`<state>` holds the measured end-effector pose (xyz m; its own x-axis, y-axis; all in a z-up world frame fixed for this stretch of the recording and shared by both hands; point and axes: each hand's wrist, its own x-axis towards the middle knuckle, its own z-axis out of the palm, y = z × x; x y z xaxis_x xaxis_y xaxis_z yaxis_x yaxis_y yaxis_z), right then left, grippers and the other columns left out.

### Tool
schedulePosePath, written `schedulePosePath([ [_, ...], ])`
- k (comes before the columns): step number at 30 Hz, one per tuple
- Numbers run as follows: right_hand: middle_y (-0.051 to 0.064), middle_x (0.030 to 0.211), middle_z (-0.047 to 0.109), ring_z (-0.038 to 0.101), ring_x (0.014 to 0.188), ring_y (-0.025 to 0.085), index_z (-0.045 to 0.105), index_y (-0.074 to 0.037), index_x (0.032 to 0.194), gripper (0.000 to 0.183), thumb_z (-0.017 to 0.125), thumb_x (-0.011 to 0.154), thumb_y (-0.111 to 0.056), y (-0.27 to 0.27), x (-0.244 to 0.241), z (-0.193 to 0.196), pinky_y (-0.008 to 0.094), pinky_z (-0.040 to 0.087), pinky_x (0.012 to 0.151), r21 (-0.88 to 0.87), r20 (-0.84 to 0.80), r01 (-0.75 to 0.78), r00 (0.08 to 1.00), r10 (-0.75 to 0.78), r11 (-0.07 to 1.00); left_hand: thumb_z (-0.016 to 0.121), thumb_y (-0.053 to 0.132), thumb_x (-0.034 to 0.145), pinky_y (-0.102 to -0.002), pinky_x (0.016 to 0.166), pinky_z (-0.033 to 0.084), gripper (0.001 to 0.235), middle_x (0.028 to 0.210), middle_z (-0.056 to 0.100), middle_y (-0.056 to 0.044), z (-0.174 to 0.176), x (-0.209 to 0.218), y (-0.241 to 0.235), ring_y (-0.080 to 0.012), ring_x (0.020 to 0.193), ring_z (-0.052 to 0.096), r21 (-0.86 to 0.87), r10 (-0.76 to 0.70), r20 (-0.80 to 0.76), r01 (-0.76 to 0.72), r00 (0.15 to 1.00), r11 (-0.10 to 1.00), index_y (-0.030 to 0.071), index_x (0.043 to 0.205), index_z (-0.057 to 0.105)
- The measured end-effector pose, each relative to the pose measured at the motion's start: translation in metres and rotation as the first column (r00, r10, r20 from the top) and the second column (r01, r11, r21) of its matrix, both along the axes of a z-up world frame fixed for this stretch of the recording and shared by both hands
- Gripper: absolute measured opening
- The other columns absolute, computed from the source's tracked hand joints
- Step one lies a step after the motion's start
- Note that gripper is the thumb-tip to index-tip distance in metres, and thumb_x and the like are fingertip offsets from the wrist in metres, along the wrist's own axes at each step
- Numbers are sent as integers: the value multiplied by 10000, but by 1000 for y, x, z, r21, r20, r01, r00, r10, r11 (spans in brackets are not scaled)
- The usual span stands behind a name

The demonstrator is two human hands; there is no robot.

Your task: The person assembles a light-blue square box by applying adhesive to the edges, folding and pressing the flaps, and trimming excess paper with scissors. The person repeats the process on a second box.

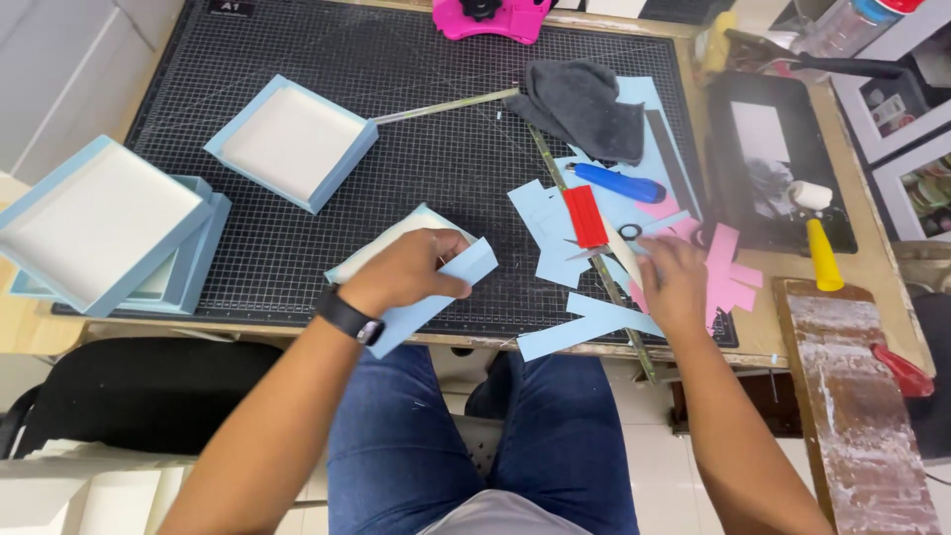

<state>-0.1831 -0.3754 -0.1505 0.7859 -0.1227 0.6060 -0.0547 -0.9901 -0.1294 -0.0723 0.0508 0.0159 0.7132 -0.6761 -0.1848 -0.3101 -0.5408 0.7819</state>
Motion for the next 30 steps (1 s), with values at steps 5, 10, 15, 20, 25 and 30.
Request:
schedulePosePath([
  [5, 37, 1188, 682, 669, 1088, 337, 733, -287, 1290, 298, 667, 1000, -268, -17, 28, -8, 427, 551, 928, -62, -155, -108, 983, 97, 992, 843, 190, 755, -327, 706, 568, 297, 773, 734, -49, 62, -11, 38, -177, 764, 664, -188, -129, -177, 95, 976, 978, 52, 999, 745],
  [10, 129, 1197, 679, 682, 1103, 381, 764, -182, 1237, 278, 682, 990, -279, -30, 37, -13, 430, 550, 984, -5, -254, -138, 958, 132, 990, 799, 166, 874, -208, 586, 535, 169, 729, 695, 33, 54, -5, 62, -61, 667, 603, -384, -140, -264, 29, 954, 923, 53, 977, 728],
  [15, 91, 1270, 654, 670, 1211, 346, 764, -269, 1221, 347, 740, 912, -427, -27, 26, 8, 430, 535, 1054, 5, -456, 65, 888, -56, 998, 731, 186, 957, -173, 479, 531, 152, 616, 589, 60, 44, -4, 78, -44, 519, 617, -616, -28, -319, -185, 947, 766, 37, 982, 718],
  [20, 95, 1259, 673, 689, 1195, 343, 748, -273, 1241, 354, 707, 953, -476, -30, 29, 8, 437, 536, 1054, 31, -526, 79, 849, -51, 996, 651, 274, 1035, -178, 435, 496, 279, 561, 616, 9, -23, 20, 70, -58, 467, 586, -743, 35, -387, -334, 921, 580, 50, 878, 708],
  [25, 103, 1293, 670, 678, 1214, 345, 780, -232, 1185, 411, 766, 890, -517, -21, 26, 26, 447, 536, 1046, 99, -625, 196, 775, -92, 976, 608, 389, 1050, -178, 447, 469, 395, 560, 667, -35, -35, 17, 44, -82, 445, 591, -785, 19, -405, -358, 914, 506, 72, 864, 754],
  [30, 121, 1265, 610, 677, 1012, 262, 787, -152, 1189, 506, 782, 806, -483, 5, 13, 57, 385, 475, 957, 338, -637, 283, 771, -3, 898, 574, 495, 1003, -225, 629, 462, 486, 695, 665, 36, -38, 15, 33, -56, 615, 582, -753, 33, -303, -261, 952, 604, 172, 645, 639],
])
